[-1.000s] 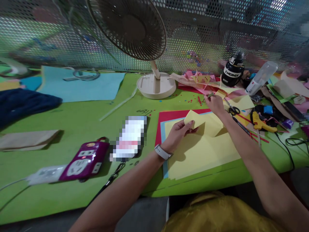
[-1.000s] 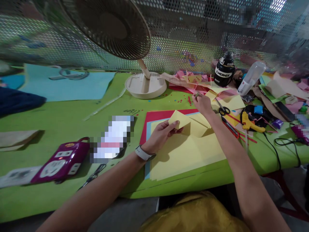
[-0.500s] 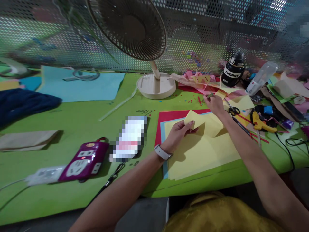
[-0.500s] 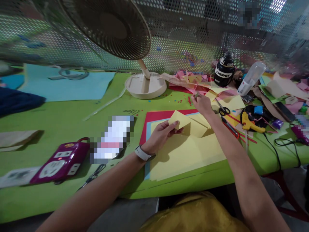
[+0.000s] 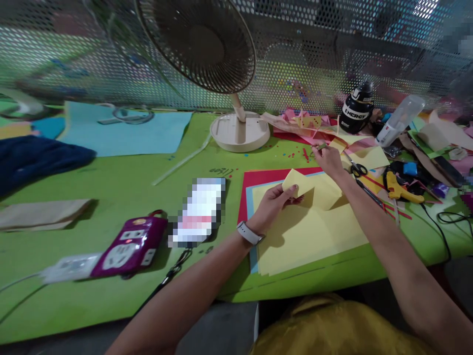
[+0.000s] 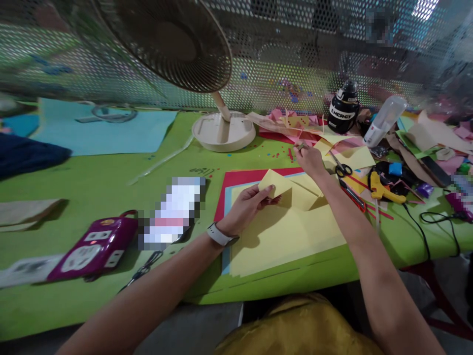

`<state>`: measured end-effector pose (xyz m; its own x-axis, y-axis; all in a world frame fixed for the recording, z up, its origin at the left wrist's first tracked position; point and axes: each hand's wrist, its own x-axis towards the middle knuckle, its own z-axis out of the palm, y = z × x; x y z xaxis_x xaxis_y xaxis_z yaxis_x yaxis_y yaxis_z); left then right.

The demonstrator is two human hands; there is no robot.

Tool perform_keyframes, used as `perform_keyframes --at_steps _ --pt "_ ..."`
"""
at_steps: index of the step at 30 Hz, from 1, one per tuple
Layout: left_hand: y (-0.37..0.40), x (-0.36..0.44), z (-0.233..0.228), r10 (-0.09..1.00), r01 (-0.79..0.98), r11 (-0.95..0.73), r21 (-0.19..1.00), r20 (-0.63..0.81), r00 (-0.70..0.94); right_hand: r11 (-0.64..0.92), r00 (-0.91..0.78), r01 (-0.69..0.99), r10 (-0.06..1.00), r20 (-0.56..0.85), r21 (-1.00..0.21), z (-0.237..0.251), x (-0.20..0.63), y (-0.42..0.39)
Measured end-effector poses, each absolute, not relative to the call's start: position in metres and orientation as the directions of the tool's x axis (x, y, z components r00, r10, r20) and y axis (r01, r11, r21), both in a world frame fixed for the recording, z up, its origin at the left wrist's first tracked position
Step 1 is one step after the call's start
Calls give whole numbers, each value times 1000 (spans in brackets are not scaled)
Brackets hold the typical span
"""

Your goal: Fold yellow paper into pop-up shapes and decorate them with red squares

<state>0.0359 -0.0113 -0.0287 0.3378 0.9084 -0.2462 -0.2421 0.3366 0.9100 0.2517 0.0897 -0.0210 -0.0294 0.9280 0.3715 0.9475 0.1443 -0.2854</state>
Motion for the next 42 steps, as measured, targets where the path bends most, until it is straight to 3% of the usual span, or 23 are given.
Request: perform_keyframes --at_steps 3,6,9,16,22,26,31,42 --pt "-11 37 -29 916 -282 329 901 -231 330 174 57 831 918 393 -528 -15 257 92" --pt "-11 39 -31 925 -307 309 900 -210 317 200 182 564 916 358 -801 0 261 96" --pt "-11 40 -33 927 -313 306 899 -206 315 223 234 310 924 302 -924 18 261 101" --pt "-7 41 -32 927 -319 304 898 -202 315 181 197 114 960 200 -977 42 252 71" --pt "-12 47 -28 920 -436 373 819 -264 291 75 135 -43 988 69 -996 21 246 12" --pt "-16 51 -29 930 -464 335 820 -210 301 33 151 -96 988 19 -995 5 244 -2" --pt "-20 49 -30 934 -444 255 859 -100 343 70 156 -103 986 54 -992 0 247 -2" --pt "-23 47 -29 950 -306 150 940 -52 307 158 116 0 981 157 -987 -1 246 -10"
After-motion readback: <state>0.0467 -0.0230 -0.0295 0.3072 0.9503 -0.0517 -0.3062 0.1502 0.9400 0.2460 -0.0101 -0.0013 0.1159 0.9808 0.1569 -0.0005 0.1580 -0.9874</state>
